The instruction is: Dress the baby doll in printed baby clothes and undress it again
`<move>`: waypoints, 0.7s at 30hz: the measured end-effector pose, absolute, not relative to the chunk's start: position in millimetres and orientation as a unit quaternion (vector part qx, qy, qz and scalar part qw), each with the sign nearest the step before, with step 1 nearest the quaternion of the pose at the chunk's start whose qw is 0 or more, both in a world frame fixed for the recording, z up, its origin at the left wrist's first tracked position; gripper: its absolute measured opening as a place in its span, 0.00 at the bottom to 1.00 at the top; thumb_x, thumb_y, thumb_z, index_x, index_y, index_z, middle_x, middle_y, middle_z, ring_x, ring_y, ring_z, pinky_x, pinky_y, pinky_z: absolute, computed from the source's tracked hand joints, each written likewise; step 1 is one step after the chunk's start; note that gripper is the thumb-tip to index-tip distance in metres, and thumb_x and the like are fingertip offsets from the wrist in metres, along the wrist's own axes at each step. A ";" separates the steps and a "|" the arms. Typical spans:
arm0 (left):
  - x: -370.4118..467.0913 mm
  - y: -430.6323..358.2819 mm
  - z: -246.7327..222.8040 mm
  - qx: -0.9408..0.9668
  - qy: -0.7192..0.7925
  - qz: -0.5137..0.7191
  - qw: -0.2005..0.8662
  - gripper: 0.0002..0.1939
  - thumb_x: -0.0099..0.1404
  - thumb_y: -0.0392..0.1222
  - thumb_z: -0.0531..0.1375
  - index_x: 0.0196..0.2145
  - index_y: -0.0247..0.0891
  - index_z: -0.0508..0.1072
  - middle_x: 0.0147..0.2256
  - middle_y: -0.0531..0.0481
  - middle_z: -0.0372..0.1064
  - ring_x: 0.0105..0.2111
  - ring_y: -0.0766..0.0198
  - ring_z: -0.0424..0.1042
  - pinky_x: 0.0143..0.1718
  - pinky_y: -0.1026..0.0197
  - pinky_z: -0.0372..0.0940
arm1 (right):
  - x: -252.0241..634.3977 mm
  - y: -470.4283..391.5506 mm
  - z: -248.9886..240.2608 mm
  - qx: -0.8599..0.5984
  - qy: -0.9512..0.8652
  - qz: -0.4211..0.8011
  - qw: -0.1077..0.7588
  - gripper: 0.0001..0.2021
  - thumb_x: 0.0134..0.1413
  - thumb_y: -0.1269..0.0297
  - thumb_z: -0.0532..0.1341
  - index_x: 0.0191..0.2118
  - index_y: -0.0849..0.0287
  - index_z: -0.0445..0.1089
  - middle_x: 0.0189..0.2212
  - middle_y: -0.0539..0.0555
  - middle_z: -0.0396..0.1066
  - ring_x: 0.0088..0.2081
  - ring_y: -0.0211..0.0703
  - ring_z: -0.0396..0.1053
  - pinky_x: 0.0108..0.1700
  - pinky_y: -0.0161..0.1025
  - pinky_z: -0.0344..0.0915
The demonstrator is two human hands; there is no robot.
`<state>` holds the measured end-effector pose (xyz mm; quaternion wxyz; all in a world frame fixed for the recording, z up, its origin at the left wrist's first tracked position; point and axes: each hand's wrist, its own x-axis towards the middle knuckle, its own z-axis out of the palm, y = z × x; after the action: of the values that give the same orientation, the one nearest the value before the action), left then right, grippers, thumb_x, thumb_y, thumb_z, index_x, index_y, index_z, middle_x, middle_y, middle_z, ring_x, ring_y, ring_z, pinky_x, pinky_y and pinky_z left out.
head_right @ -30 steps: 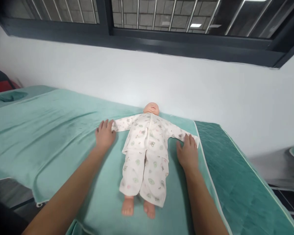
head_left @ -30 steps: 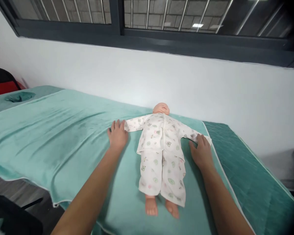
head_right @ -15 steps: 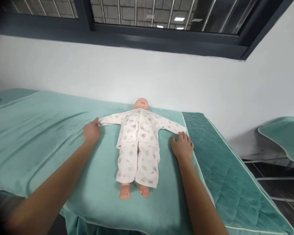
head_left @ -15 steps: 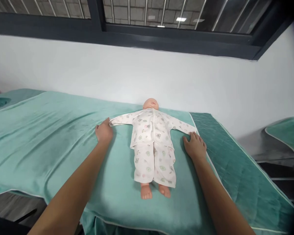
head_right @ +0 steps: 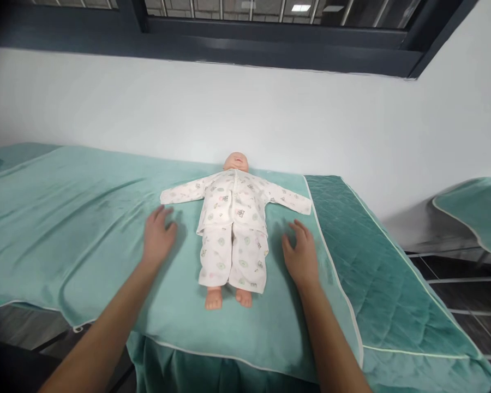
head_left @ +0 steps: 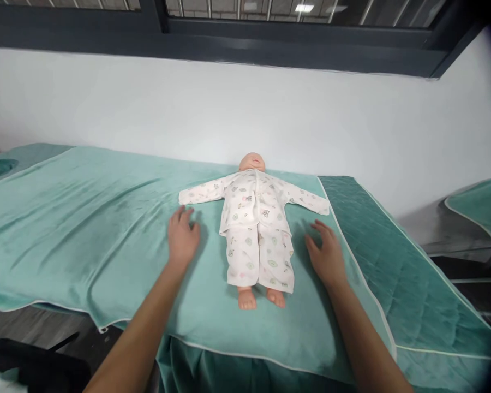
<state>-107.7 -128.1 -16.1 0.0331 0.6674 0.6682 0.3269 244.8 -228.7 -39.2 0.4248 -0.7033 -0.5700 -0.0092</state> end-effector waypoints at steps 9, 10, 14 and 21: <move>-68.0 -290.4 -47.3 0.766 0.532 0.350 0.086 0.10 0.65 0.41 0.58 0.45 0.44 0.67 0.61 0.41 0.62 0.62 0.48 0.60 0.65 0.36 0.50 | 151.3 -344.4 -16.1 -0.576 -0.667 0.147 0.450 0.18 0.62 0.66 0.57 0.57 0.50 0.62 0.65 0.58 0.56 0.66 0.53 0.55 0.63 0.57 0.61; -66.4 -290.0 -46.1 0.761 0.539 0.352 0.085 0.10 0.65 0.42 0.58 0.45 0.45 0.67 0.61 0.41 0.62 0.62 0.48 0.60 0.64 0.36 0.51 | 144.4 -344.2 -11.5 -0.573 -0.689 0.125 0.426 0.18 0.62 0.67 0.57 0.56 0.50 0.63 0.66 0.58 0.56 0.67 0.53 0.53 0.63 0.58 0.61; -61.7 -274.8 -37.9 0.754 0.545 0.354 0.095 0.05 0.66 0.42 0.57 0.41 0.45 0.70 0.58 0.43 0.65 0.61 0.49 0.62 0.62 0.38 0.55 | 119.5 -329.1 1.9 -0.603 -0.735 0.004 0.310 0.15 0.58 0.71 0.57 0.51 0.53 0.66 0.65 0.60 0.58 0.67 0.62 0.51 0.61 0.68 0.58; -67.7 -278.2 -26.9 0.743 0.499 0.402 0.195 0.04 0.66 0.37 0.55 0.34 0.42 0.69 0.55 0.46 0.68 0.58 0.55 0.64 0.61 0.45 0.58 | 99.6 -302.3 7.8 -0.627 -0.729 -0.070 0.263 0.05 0.59 0.72 0.57 0.38 0.56 0.70 0.61 0.61 0.65 0.66 0.62 0.55 0.64 0.69 0.50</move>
<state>-67.7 -278.2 -26.9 0.1950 0.7430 0.4985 0.4018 99.6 -302.3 7.8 0.2635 -0.6273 -0.7295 -0.0699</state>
